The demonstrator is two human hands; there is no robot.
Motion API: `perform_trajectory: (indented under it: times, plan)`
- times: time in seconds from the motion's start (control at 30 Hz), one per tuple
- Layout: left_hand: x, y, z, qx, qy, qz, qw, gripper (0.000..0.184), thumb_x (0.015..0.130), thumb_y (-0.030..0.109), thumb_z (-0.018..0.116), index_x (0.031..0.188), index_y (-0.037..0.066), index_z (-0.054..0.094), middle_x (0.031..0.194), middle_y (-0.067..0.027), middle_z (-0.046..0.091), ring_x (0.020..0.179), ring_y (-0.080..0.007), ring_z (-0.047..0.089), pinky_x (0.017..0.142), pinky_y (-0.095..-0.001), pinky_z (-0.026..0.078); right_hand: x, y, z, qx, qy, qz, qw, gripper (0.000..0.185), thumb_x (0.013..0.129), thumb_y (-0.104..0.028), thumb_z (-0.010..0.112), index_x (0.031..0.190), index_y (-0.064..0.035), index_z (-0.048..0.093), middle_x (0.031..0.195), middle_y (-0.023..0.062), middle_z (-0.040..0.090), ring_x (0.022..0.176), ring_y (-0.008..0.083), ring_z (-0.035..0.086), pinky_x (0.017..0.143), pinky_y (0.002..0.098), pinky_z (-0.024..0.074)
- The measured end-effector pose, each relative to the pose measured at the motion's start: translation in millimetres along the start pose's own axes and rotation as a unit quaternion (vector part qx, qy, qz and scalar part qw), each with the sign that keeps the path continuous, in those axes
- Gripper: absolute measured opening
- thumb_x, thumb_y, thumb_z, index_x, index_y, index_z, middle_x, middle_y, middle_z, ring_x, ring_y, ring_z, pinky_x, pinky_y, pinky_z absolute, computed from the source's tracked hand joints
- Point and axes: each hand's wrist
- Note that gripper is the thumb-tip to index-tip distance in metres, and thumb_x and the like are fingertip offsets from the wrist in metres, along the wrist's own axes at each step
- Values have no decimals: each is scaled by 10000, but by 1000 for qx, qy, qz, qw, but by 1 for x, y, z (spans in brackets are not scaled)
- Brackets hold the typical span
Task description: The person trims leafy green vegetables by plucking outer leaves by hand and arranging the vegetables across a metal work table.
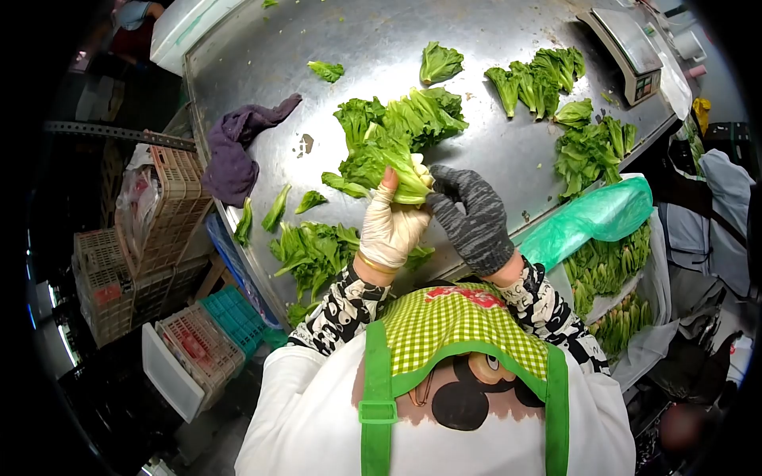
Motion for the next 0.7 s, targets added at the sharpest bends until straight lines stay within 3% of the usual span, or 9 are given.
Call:
perform_trajectory:
  times: [0.07, 0.2, 0.3, 0.43, 0.47, 0.53, 0.6, 0.63, 0.7]
  plan:
    - [-2, -5, 4, 6, -7, 7, 1000, 378, 849, 103, 689, 1183, 24, 532, 1080, -115, 607, 972, -267, 598, 913, -404, 512, 4, -3, -4, -141, -46, -72, 986, 257, 788, -107, 694, 1019, 0, 659, 881, 143, 658, 788, 288, 634, 732, 380, 502]
    - [-2, -6, -17, 14, 10, 0, 1000, 541, 825, 107, 718, 1289, 28, 451, 1176, -121, 571, 1076, -296, 564, 979, -463, 475, 2, 6, -4, -131, -51, -67, 988, 205, 792, -145, 681, 952, -17, 670, 837, 134, 647, 782, 295, 616, 718, 401, 478]
    - [-3, -11, -17, 202, -72, 59, 975, 515, 819, 47, 710, 1274, 54, 469, 1152, -79, 583, 1077, -251, 563, 974, -408, 467, 2, 10, -5, -163, -36, -121, 978, 167, 808, -131, 656, 931, -19, 661, 820, 134, 641, 768, 293, 614, 699, 395, 478]
    - [1, -15, -21, 212, -28, 82, 973, 431, 799, 21, 717, 1188, 84, 542, 1082, -42, 618, 1025, -198, 580, 913, -351, 478, 2, 11, -4, -170, -31, -160, 972, 129, 831, -56, 599, 934, -10, 660, 801, 149, 623, 736, 310, 604, 683, 387, 488]
    - [1, -17, -17, 223, -26, 106, 969, 409, 799, 38, 724, 1170, 67, 556, 1058, -48, 633, 992, -183, 590, 910, -329, 472, 1, 13, -3, -144, -49, -94, 984, 210, 827, -52, 611, 1029, -2, 638, 884, 153, 624, 770, 280, 608, 724, 376, 503]
    - [6, -12, -19, 254, -17, 117, 960, 571, 794, -29, 702, 1290, 57, 433, 1142, -50, 563, 1000, -205, 576, 913, -331, 472, 1, 13, -1, -79, -42, -17, 996, 447, 820, -66, 634, 1250, -12, 526, 1038, 144, 599, 865, 231, 602, 799, 364, 517]
    - [15, -9, -23, 326, -28, 148, 933, 635, 774, 97, 766, 1306, 73, 419, 1136, -43, 561, 978, -197, 579, 884, -325, 482, 8, -5, -9, 61, -128, 122, 982, 734, 794, -141, 693, 1413, -12, 321, 1203, 203, 511, 1060, 300, 571, 923, 389, 494]
    - [12, -7, -17, 369, -28, 121, 921, 652, 767, 167, 780, 1306, 78, 422, 1132, -40, 554, 988, -189, 567, 889, -320, 473, 12, -12, -11, 92, -155, 124, 976, 809, 796, -130, 701, 1451, -23, 239, 1246, 216, 476, 1102, 327, 550, 965, 409, 471]
    - [10, -8, -12, 420, -54, 66, 903, 709, 752, 328, 794, 1303, 74, 428, 1134, -29, 534, 1032, -175, 523, 908, -321, 441, 12, -4, -10, 27, -145, 6, 989, 748, 820, -129, 682, 1442, -22, 281, 1287, 215, 473, 1151, 336, 528, 969, 406, 455]
Point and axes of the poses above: each hand's wrist, its own x-axis towards the middle knuckle, its own z-axis out of the palm, y = z × x
